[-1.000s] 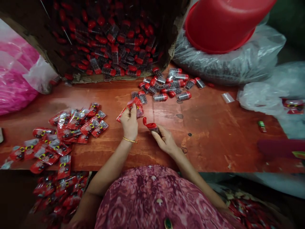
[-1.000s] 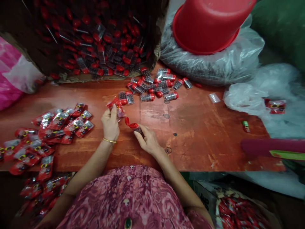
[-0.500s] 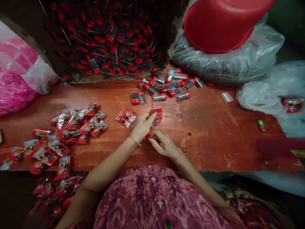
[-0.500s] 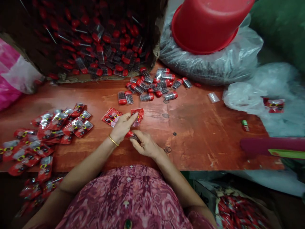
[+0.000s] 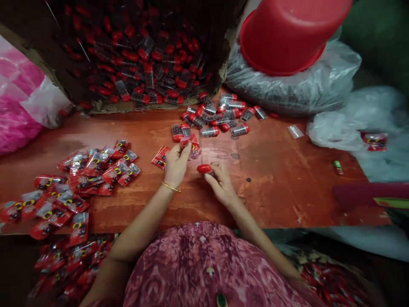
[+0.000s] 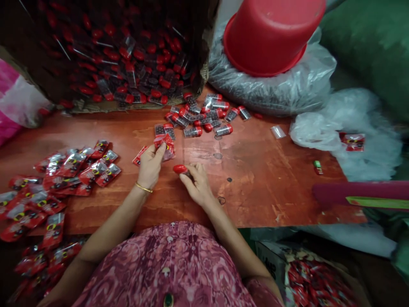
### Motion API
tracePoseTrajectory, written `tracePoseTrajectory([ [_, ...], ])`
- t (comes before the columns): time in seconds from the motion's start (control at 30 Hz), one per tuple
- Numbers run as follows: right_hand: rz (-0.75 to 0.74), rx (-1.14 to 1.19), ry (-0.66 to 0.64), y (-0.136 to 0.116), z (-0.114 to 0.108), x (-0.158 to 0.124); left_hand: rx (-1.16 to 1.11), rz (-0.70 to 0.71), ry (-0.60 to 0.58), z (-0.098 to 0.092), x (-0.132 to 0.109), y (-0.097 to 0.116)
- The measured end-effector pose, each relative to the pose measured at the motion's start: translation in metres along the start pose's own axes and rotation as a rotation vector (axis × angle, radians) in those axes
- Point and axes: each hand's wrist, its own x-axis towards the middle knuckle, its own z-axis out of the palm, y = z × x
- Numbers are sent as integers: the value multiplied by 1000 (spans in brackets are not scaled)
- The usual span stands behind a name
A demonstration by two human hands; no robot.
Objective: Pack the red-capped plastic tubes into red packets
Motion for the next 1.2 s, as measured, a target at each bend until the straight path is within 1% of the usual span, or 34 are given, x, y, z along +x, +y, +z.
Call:
tracePoseTrajectory([
  [0.07,144,179,91,6,-5,3,36,-32,-90,-9,2,3],
  [0.17,358,510,239,12,-11,7,163,-102,-258,-19,0,7],
  [0.23,434,628,308,11,-16,12,252,-107,-335,-20,-4,8],
  [0.27,442,644,327,9,-19,14,277,-107,-363,-19,-6,9],
  [0.43,338,662,380,-6,-28,21,313,-153,-457,-16,-14,11],
  [0.53,291,672,344,-14,-25,22,318,-198,-513,-16,-16,11],
  [0.63,265,579,337,-16,-19,19,276,-233,-561,-16,-17,11],
  [0.7,245,485,345,-15,-16,17,248,-242,-572,-15,-18,11],
  [0.83,196,360,286,-8,-15,12,228,-243,-587,-13,-20,11],
  [0.9,189,349,275,-5,-16,10,247,-216,-593,-12,-21,10],
  [1.1,202,379,302,-5,-20,7,419,-54,-627,-9,-25,9],
  [1.2,247,388,256,-9,-24,7,476,-8,-627,-11,-24,11],
])
